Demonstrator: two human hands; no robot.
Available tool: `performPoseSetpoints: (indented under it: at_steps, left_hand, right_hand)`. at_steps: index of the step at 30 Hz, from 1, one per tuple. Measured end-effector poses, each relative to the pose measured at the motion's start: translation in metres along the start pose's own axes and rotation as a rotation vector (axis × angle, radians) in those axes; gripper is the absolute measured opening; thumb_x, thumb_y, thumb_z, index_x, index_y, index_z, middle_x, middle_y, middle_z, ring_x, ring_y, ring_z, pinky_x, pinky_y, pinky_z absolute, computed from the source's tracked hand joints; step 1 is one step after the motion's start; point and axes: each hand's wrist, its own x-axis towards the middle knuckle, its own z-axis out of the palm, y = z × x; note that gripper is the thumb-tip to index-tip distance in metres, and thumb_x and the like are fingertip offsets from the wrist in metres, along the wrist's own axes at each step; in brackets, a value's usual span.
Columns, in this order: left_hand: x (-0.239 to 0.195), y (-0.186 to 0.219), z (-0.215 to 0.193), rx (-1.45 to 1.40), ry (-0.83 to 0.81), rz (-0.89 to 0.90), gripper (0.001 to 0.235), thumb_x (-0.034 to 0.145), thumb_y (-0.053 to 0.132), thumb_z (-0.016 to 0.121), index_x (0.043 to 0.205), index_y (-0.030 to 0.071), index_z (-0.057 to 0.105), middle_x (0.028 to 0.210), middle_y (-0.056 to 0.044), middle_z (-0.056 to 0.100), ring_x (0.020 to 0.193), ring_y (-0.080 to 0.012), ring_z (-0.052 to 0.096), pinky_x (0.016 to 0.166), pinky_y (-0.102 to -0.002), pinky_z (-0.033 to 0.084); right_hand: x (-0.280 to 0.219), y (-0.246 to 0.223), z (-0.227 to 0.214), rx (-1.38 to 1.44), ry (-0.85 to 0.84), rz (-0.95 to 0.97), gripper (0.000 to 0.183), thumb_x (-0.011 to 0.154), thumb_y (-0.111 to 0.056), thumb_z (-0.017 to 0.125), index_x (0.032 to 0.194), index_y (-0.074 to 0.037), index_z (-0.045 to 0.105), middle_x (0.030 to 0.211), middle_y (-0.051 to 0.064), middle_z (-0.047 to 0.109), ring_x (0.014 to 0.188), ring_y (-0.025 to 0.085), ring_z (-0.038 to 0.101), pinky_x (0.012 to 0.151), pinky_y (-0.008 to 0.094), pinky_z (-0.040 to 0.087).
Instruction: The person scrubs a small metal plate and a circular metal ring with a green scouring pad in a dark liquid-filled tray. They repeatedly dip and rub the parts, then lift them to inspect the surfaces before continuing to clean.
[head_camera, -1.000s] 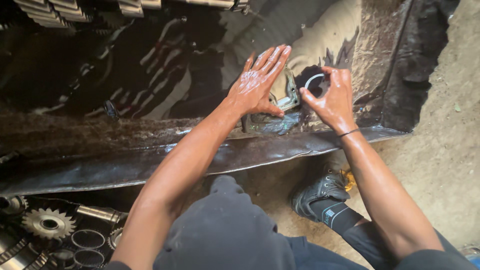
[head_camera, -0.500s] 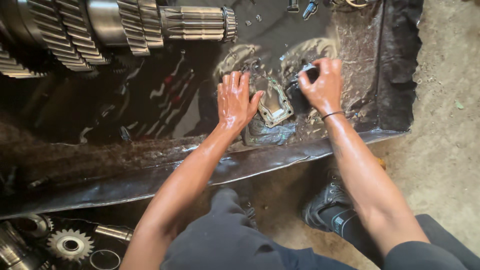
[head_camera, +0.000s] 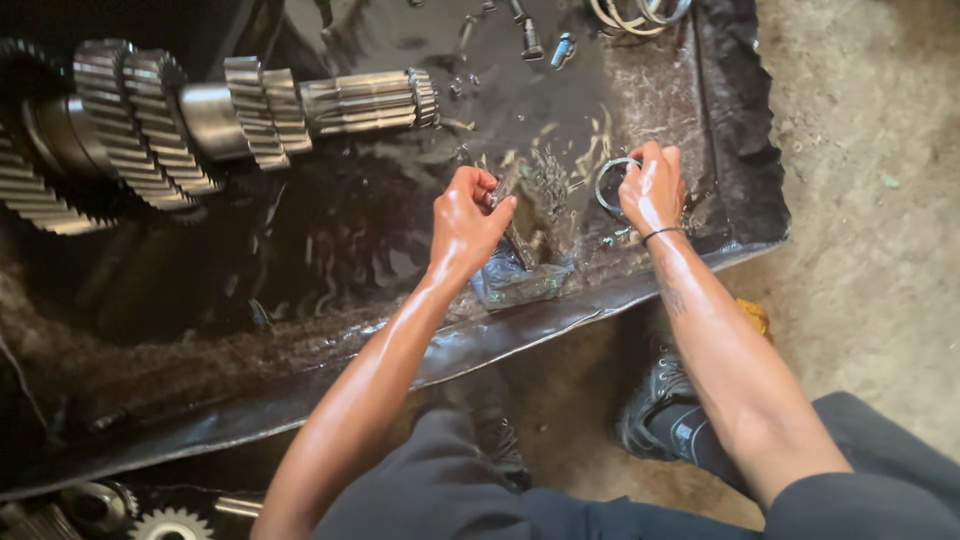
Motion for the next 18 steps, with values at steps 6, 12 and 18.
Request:
performPoseSetpoints:
  at_steps: [6,12,18]
  left_hand:
    - [-0.006,0.027,-0.033,0.009,0.001,0.106,0.029,0.085,0.016,0.081,0.106,0.002,0.066,0.078,-0.004,0.067,0.066,-0.0089,0.061,0.060,-0.027,0.052]
    - [-0.001,0.011,-0.044,-0.084,-0.012,0.110,0.028,0.087,0.013,0.080,0.107,0.001,0.065,0.083,-0.002,0.069,0.071,-0.0064,0.062,0.063,-0.024,0.053]
    - [0.006,-0.005,-0.053,-0.301,-0.133,-0.012,0.024,0.089,0.013,0.078,0.107,0.001,0.067,0.087,0.000,0.070,0.074,-0.0059,0.063,0.065,-0.023,0.053]
  right_hand:
    - [-0.011,-0.067,-0.017,-0.354,0.305,-0.424,0.034,0.086,-0.029,0.077,0.116,-0.015,0.069,0.117,0.009,0.058,0.101,0.031,0.067,0.078,0.048,0.052]
    - [-0.028,-0.138,-0.005,0.867,-0.313,-0.332,0.055,0.090,-0.016,0.082,0.140,-0.010,0.061,0.120,0.007,0.066,0.094,0.008,0.063,0.079,0.024,0.053]
    - [-0.016,-0.137,0.018,1.239,-0.555,0.073,0.027,0.094,-0.012,0.079,0.119,-0.003,0.076,0.090,-0.003,0.072,0.071,0.002,0.056,0.062,0.019,0.043]
